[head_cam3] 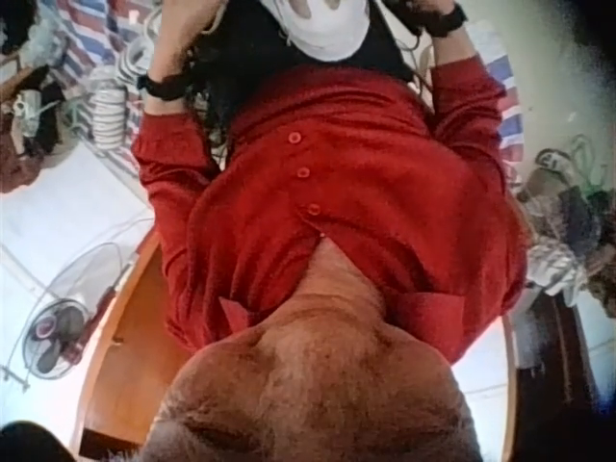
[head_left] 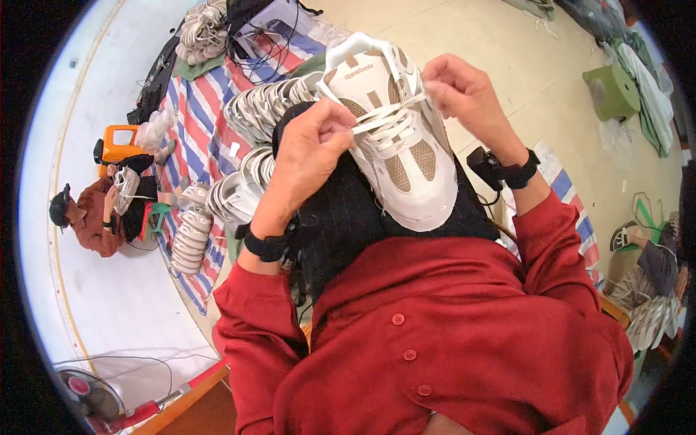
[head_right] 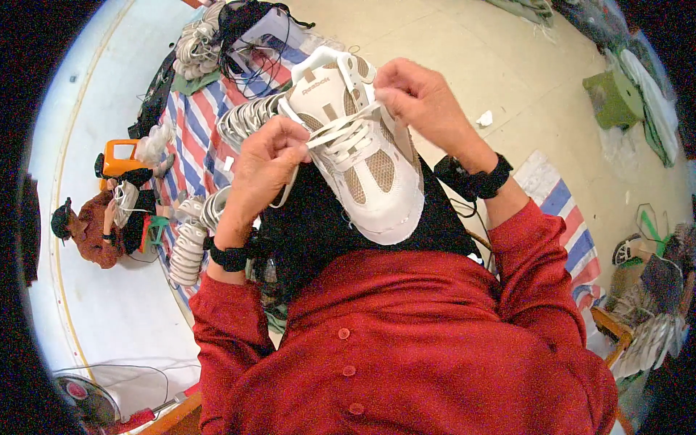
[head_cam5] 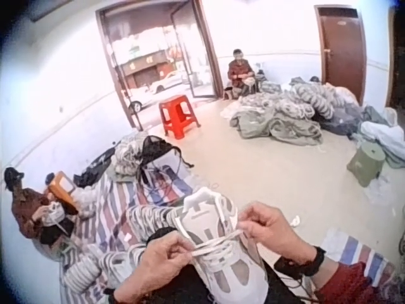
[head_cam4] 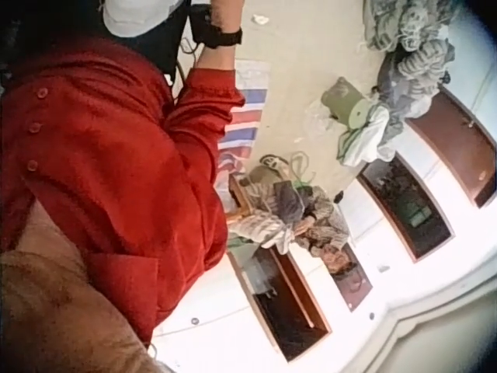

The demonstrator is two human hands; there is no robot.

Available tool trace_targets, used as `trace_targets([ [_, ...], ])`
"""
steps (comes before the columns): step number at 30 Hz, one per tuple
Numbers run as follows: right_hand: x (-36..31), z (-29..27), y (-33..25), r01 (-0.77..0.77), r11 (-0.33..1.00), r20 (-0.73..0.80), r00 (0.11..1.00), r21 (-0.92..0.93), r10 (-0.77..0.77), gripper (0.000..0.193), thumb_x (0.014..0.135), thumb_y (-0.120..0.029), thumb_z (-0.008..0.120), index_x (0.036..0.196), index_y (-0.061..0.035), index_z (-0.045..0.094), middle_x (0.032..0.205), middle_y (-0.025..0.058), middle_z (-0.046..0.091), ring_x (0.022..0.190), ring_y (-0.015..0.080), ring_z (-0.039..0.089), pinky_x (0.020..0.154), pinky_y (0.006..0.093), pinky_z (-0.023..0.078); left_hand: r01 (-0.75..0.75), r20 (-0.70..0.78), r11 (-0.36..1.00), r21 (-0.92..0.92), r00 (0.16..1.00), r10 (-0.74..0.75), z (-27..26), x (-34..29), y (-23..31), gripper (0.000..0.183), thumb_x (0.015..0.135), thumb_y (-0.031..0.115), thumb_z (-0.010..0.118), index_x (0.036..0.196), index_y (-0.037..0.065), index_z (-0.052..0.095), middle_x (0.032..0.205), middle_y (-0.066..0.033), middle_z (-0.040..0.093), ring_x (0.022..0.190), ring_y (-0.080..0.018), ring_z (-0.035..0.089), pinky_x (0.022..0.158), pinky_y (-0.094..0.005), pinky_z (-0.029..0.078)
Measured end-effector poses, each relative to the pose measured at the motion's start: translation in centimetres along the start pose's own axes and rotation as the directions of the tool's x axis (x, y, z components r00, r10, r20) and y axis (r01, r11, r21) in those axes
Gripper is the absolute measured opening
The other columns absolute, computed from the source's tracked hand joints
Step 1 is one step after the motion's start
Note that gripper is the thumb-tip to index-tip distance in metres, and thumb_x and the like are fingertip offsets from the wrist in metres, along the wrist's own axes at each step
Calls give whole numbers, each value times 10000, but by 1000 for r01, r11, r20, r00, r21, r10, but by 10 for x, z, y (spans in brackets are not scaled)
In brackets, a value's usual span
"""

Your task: The recorder is lacing up multiple pairs of new sneakers.

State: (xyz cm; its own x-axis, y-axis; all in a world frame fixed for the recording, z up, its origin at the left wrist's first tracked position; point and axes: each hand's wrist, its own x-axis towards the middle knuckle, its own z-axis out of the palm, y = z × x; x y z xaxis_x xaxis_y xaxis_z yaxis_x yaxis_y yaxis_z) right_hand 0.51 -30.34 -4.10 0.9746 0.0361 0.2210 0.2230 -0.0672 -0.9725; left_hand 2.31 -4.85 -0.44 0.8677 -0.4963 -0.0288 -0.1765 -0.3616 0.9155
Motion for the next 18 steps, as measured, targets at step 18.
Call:
trace_targets([
  [18,-30,-201,-8,84,893,-412,903,442,119,184,926,-130,602,1079,-36,562,666,-70,411,527,37,335,552,212,324,19,78,991,134,996,-30,1,-25,14,154,880,24,582,1029,42,618,780,27,576,649,-20,483,543,-195,391],
])
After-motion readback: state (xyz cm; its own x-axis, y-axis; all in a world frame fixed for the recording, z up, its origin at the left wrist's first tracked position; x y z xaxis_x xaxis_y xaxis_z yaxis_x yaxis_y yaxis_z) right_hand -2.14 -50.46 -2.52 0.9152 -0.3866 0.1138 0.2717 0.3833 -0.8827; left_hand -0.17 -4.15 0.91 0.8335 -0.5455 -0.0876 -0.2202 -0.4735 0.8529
